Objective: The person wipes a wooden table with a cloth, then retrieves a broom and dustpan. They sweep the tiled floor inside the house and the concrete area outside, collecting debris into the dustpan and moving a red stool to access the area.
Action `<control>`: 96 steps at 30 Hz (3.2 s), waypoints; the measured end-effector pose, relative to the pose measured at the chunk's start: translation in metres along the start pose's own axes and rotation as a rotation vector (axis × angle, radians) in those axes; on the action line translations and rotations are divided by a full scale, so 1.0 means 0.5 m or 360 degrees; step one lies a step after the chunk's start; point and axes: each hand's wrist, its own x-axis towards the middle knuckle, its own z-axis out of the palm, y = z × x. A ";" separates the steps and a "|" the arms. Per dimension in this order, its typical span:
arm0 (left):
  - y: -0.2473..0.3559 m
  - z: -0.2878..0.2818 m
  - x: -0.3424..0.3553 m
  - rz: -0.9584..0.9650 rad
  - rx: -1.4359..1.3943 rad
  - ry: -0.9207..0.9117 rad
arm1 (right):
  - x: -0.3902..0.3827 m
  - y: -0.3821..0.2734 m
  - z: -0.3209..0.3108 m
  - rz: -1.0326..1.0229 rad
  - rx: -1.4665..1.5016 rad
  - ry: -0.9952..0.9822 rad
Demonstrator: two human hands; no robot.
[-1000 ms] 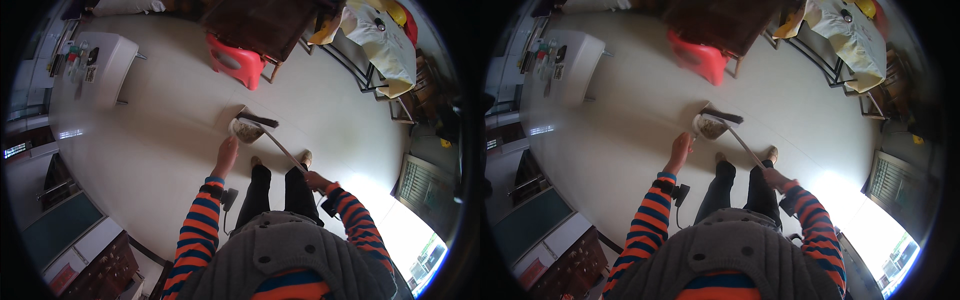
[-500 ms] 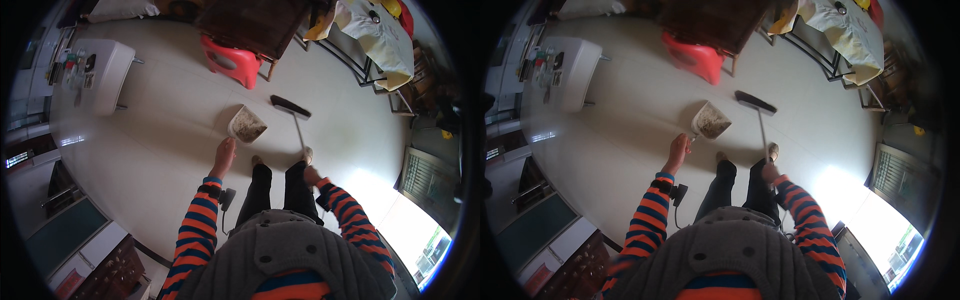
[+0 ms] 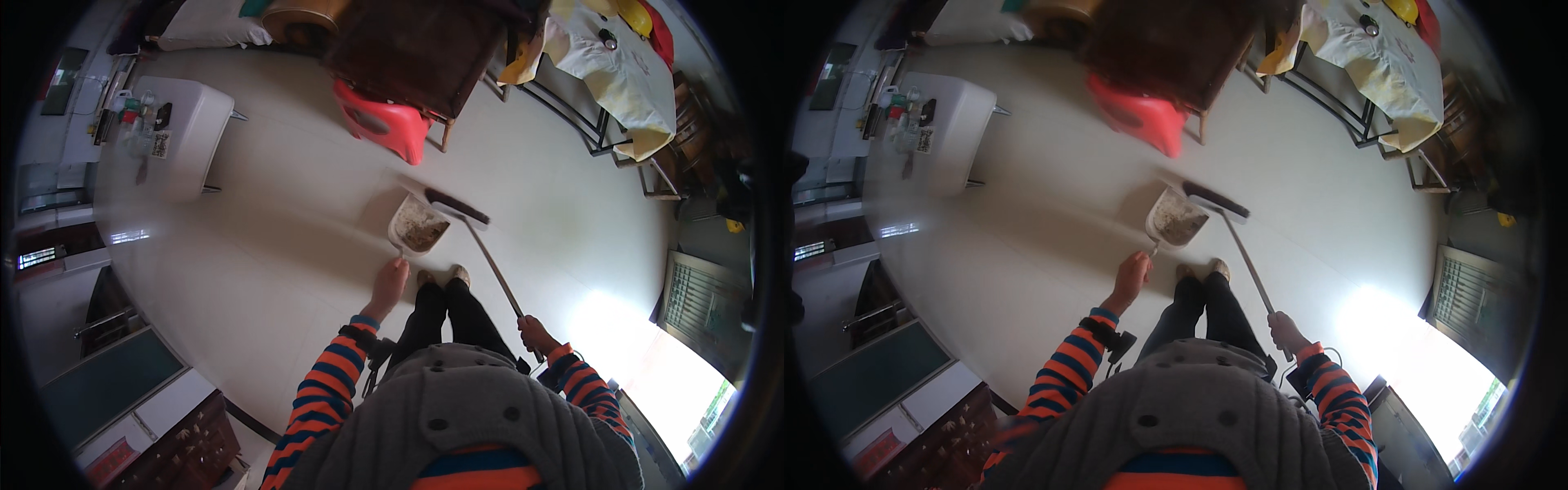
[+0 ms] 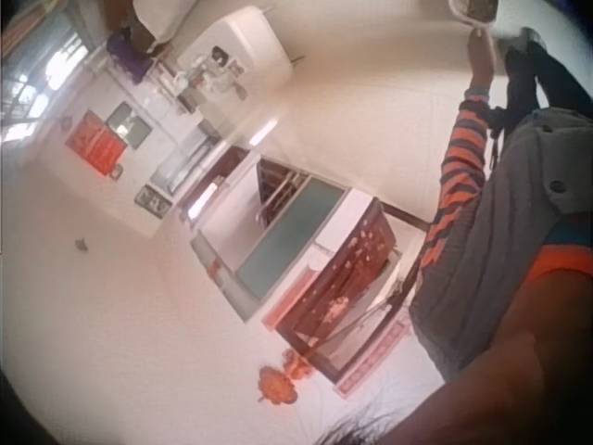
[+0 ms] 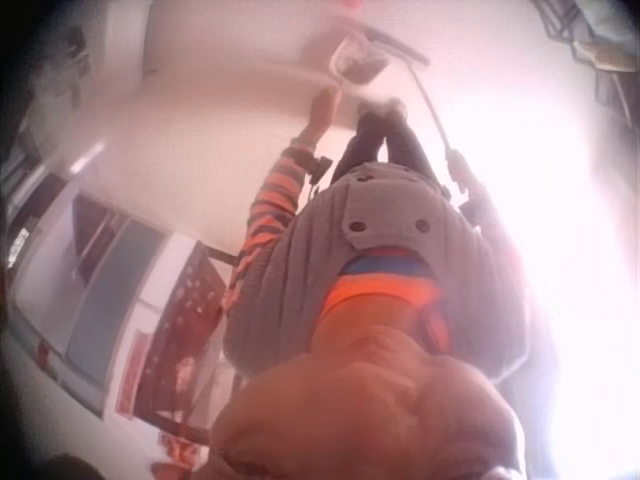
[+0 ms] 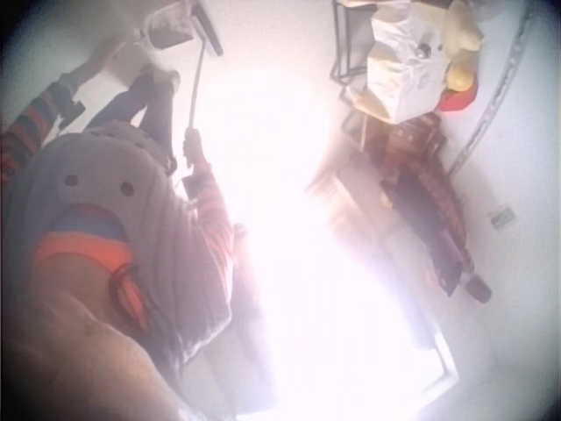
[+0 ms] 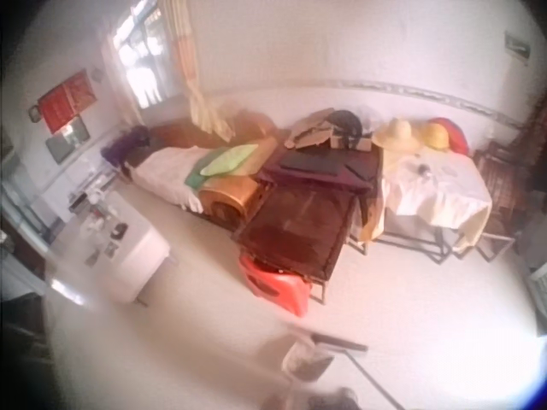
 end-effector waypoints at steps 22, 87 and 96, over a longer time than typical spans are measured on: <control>0.103 -0.219 0.677 -0.0656 -0.0780 0.0003 | -0.179 -0.058 -0.026 -0.0109 -0.1405 0.1075; -0.159 -0.719 0.094 -0.0714 -0.1724 0.0765 | 0.047 -0.353 0.214 -0.0290 -0.0527 0.0692; -0.058 -0.697 0.244 -0.0785 -0.1378 0.0430 | 0.120 -0.273 0.218 -0.0167 -0.0348 0.0719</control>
